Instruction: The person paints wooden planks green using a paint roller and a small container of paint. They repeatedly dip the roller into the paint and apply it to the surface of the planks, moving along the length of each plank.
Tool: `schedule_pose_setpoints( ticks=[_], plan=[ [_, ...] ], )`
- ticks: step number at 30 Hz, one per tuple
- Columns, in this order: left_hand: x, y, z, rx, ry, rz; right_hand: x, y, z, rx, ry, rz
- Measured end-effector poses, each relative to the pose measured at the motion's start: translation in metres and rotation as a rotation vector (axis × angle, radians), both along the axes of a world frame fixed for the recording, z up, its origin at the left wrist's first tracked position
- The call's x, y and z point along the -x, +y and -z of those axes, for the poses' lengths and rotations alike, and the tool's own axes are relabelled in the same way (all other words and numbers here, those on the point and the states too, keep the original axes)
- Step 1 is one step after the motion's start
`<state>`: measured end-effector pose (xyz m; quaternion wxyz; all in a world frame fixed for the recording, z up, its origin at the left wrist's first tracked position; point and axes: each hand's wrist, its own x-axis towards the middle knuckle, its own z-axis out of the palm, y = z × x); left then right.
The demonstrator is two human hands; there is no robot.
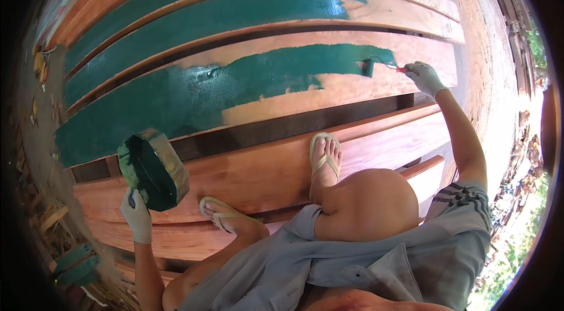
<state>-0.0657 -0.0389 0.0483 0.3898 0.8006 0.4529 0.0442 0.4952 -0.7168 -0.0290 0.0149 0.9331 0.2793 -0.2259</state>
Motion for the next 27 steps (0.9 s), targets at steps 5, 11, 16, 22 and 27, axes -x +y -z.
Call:
schedule_pose_setpoints(
  ticks=[5, 11, 16, 22, 27],
  plan=[
    [0.018, 0.001, -0.001, -0.025, -0.003, -0.046, 0.031, 0.114, 0.005, -0.232, 0.043, -0.13],
    [0.0, 0.002, -0.001, -0.048, 0.039, -0.027, 0.09, 0.296, 0.034, -0.46, 0.084, -0.497],
    [0.001, -0.006, -0.003, 0.005, 0.041, -0.052, 0.139, 0.414, 0.037, -0.278, 0.18, -0.637],
    [0.0, -0.009, -0.002, 0.028, 0.061, -0.081, 0.119, 0.377, 0.039, -0.166, 0.239, -0.568],
    [0.006, -0.002, 0.01, 0.013, 0.057, -0.071, 0.083, 0.268, 0.029, -0.025, 0.204, -0.353]
  ],
)
